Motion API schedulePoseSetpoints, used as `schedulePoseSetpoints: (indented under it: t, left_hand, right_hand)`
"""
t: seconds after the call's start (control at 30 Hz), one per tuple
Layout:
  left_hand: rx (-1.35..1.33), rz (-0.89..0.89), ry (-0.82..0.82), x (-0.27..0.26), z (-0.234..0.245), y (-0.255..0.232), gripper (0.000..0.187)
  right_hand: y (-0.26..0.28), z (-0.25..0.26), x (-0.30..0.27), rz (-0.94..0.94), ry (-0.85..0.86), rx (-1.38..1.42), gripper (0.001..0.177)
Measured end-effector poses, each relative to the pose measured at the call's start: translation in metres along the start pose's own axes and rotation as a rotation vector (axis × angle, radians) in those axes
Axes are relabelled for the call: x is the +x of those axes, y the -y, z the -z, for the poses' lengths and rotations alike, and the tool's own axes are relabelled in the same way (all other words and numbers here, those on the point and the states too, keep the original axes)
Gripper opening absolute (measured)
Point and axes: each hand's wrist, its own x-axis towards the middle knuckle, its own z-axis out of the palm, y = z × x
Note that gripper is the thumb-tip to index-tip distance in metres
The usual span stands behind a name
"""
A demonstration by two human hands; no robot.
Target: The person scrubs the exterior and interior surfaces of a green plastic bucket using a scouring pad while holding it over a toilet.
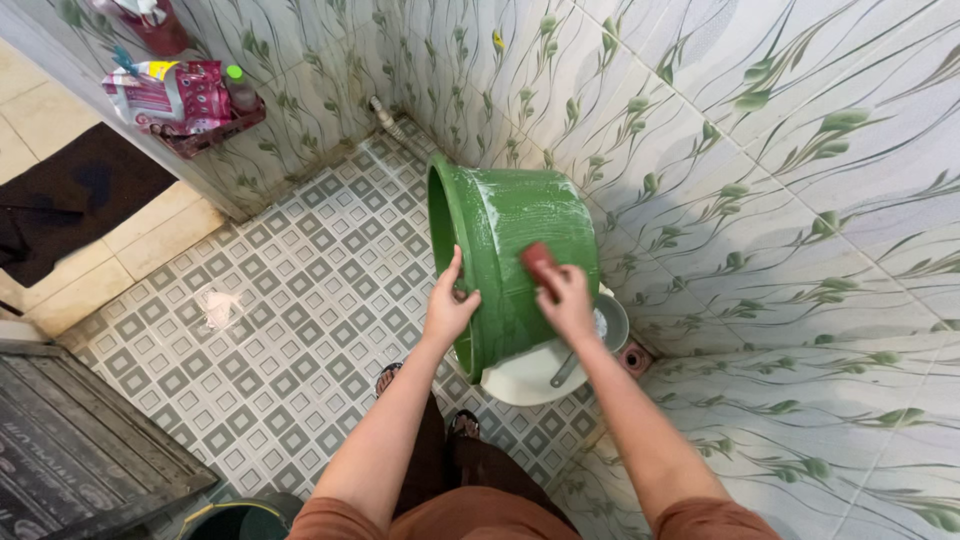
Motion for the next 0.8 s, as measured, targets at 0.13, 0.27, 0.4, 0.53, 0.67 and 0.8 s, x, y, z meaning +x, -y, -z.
schedulePoseSetpoints:
  t: [0.13,0.27,0.4,0.53,0.67,0.8]
  left_hand:
    - [-0.013,0.009,-0.01,-0.001,0.0,0.0,0.097]
    - [0.008,0.001,0.005,-0.003,-0.009,-0.007,0.098]
    - [-0.041,-0.014,0.012,-0.002,-0.013,-0.004,0.099]
    - [-0.077,0.008,-0.001,0.003,-0.006,0.003,0.097]
    - [-0.053,0.055,0.009,0.006,-0.004,-0.009,0.095]
    - [0.133,0.034,0.003,0.001,-0.011,-0.018,0.093]
  right_hand:
    - [-0.05,0.004,0.013,-0.369,-0.235,-0.111,0.052]
    - [-0.007,-0.017,0.018,-0.394,-0.243,-0.002,0.049]
    - [0.057,-0.026,0.008,-0.044,-0.039,0.1,0.054]
    - [0.021,-0.009,0.017,0.076,0.004,0.032,0.055]
    - [-0.042,0.004,0.017,-0.31,-0.274,-0.123,0.051]
    - [-0.047,-0.009,0.006,-0.453,-0.29,-0.04,0.055]
